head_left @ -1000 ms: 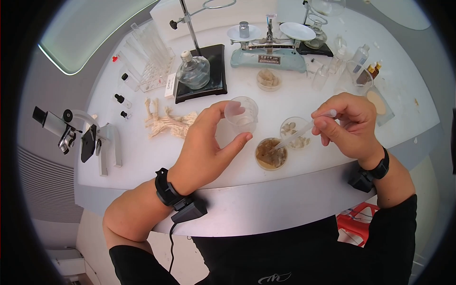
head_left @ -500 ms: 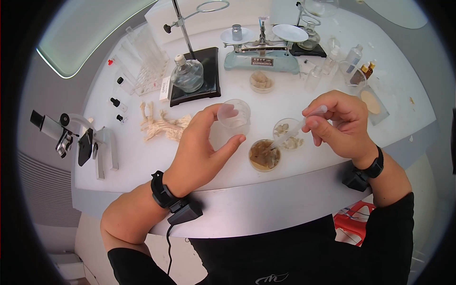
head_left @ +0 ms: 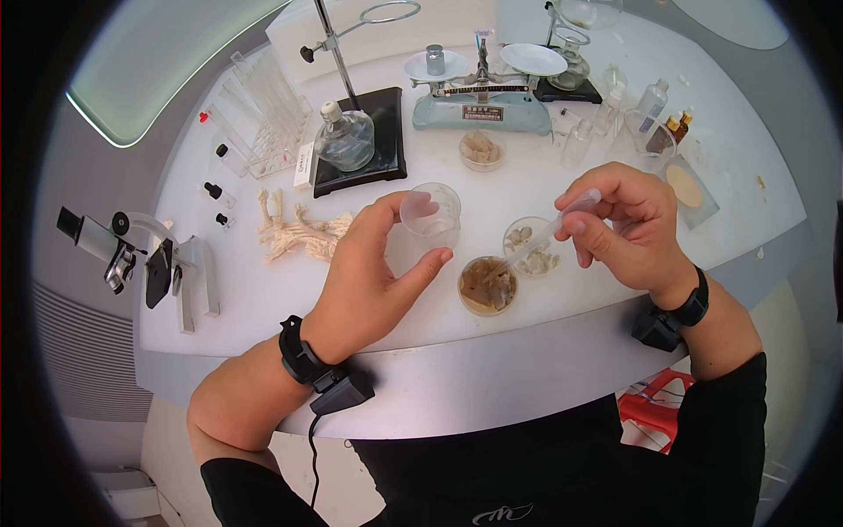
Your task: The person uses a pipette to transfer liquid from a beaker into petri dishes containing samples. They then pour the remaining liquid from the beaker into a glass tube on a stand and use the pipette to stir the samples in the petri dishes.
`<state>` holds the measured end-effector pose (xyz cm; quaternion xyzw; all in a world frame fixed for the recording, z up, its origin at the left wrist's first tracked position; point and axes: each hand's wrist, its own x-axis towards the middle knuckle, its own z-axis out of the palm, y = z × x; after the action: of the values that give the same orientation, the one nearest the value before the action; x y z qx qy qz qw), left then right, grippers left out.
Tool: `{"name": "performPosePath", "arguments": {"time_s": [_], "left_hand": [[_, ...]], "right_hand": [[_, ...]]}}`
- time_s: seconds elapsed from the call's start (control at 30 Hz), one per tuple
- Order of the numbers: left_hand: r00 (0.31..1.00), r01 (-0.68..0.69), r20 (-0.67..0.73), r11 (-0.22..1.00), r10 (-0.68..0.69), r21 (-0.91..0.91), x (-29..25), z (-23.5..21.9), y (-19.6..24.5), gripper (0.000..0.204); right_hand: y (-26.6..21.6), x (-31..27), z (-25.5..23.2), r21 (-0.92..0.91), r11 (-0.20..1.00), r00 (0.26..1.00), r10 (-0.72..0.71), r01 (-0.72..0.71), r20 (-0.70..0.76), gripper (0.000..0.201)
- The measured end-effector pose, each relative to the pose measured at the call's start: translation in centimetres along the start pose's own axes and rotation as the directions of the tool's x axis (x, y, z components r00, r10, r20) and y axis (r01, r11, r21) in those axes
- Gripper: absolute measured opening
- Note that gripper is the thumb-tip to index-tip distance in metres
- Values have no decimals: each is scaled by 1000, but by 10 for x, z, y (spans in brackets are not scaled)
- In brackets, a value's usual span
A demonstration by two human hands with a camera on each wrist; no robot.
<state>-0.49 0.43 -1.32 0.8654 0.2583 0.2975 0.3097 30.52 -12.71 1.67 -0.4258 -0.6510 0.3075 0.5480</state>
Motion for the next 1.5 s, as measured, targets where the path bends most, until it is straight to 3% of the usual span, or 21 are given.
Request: {"name": "performPosePath", "arguments": {"time_s": [1.5], "left_hand": [[1000,12,9,1000,-12,-3,0,0,1,58]], "right_hand": [[-2,0,1,-5,1000,1000,8,-8,-11,17]]}}
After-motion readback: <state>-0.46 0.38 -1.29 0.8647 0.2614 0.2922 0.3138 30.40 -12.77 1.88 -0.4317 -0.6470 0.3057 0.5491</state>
